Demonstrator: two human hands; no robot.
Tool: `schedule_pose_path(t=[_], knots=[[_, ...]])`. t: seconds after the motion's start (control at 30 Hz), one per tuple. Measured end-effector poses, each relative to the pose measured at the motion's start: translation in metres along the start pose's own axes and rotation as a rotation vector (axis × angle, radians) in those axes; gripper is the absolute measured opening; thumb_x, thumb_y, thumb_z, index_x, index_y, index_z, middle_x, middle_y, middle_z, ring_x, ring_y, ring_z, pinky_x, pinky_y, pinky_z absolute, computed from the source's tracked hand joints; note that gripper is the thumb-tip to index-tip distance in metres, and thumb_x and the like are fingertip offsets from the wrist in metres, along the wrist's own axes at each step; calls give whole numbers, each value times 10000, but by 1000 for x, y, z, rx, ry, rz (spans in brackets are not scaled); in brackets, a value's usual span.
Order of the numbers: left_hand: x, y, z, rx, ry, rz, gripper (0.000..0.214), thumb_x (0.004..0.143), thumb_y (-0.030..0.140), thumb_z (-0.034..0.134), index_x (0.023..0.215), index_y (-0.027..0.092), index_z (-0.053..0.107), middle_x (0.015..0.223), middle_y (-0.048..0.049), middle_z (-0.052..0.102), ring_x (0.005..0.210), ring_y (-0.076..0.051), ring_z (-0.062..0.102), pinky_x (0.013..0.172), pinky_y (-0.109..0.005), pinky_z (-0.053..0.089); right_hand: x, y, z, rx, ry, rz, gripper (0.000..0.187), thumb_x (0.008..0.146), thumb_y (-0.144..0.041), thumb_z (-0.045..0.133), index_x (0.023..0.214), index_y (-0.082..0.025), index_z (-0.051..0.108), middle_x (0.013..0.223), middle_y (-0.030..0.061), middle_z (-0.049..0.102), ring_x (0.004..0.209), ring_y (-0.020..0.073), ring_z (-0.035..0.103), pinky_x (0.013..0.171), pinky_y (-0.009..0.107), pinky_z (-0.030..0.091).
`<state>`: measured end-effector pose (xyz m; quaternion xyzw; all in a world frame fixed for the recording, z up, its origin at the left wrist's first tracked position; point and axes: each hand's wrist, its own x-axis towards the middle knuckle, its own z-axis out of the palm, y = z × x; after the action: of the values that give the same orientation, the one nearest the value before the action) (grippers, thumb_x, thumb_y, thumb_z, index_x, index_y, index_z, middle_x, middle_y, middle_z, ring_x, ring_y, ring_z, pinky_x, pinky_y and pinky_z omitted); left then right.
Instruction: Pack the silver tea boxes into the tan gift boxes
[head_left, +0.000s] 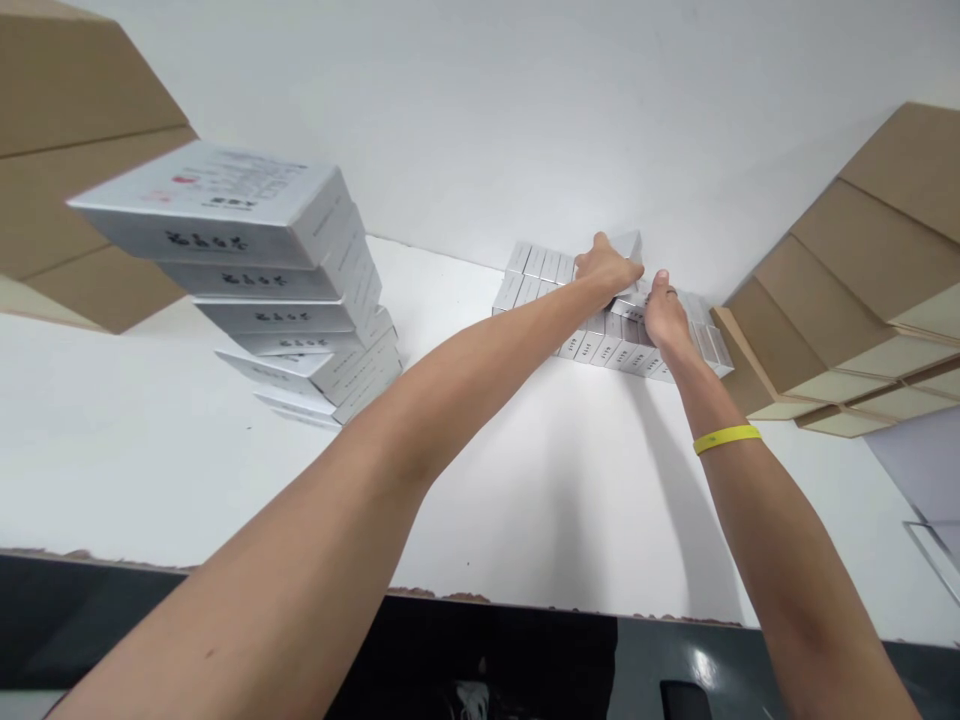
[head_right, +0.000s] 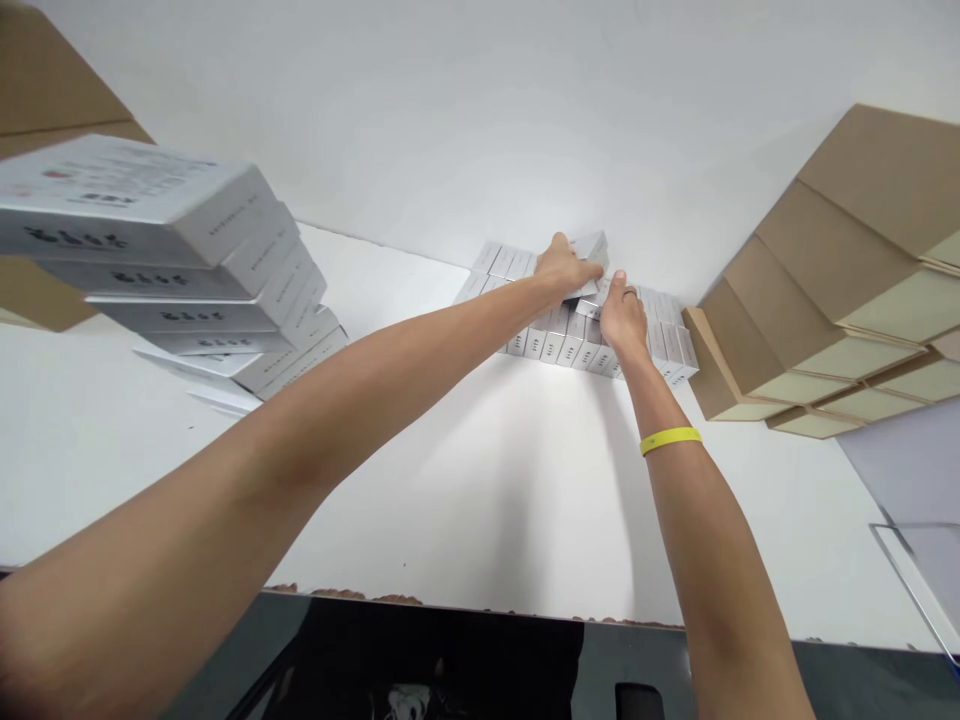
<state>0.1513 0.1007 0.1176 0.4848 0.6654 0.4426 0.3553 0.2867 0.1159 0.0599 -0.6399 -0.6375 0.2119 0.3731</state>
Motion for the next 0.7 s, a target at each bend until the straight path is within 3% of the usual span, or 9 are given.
schedule_pose_path(t=[0.2, 0.3, 0.4, 0.57, 0.63, 0.7], knots=[[-10, 13, 6, 57, 11, 66, 577, 871, 271, 788, 1380, 250, 517, 1485, -142, 510, 1274, -335, 617, 1034, -452, 503, 11, 6, -12, 76, 3, 120, 952, 905, -939, 59, 1016, -231, 687, 1129, 158, 691, 1198, 359, 647, 1096, 566, 491], [-17, 17, 14, 225, 43, 269, 529, 902, 246, 754, 1382, 266, 534, 1486, -133, 478, 1306, -341, 583, 1076, -464, 475, 19, 16, -23, 127, 30, 160, 966, 900, -926, -2, 1031, -227, 651, 1133, 161, 681, 1096, 327, 694, 996, 513, 567], [-20, 14, 22, 425, -19, 395, 556, 872, 222, 782, 1370, 281, 544, 1503, -143, 465, 1340, -361, 545, 1118, -502, 437, 22, 28, -34, 169, 52, 172, 956, 892, -929, -13, 1040, -223, 615, 1119, 162, 676, 999, 292, 718, 893, 457, 612], [-23, 6, 24, 478, -74, 382, 684, 807, 263, 850, 1404, 272, 516, 1530, -166, 446, 1380, -381, 504, 1153, -563, 394, -2, 33, -53, 165, 133, 74, 855, 952, -839, -26, 979, -228, 571, 1047, 137, 660, 940, 255, 725, 840, 419, 625], [-30, 4, 18, 444, -29, 443, 710, 822, 316, 839, 1439, 271, 491, 1625, -181, 339, 1443, -389, 444, 1198, -563, 346, -19, 27, -72, 115, 219, -15, 730, 999, -786, 82, 1016, -229, 554, 1050, 120, 655, 957, 247, 716, 891, 437, 613], [-42, 2, 10, 384, 25, 571, 648, 861, 351, 794, 1432, 276, 496, 1688, -168, 254, 1477, -363, 419, 1239, -527, 305, -33, 20, -105, 42, 363, -122, 562, 1005, -740, 312, 1134, -234, 520, 1186, 129, 629, 1091, 256, 677, 1018, 478, 559]])
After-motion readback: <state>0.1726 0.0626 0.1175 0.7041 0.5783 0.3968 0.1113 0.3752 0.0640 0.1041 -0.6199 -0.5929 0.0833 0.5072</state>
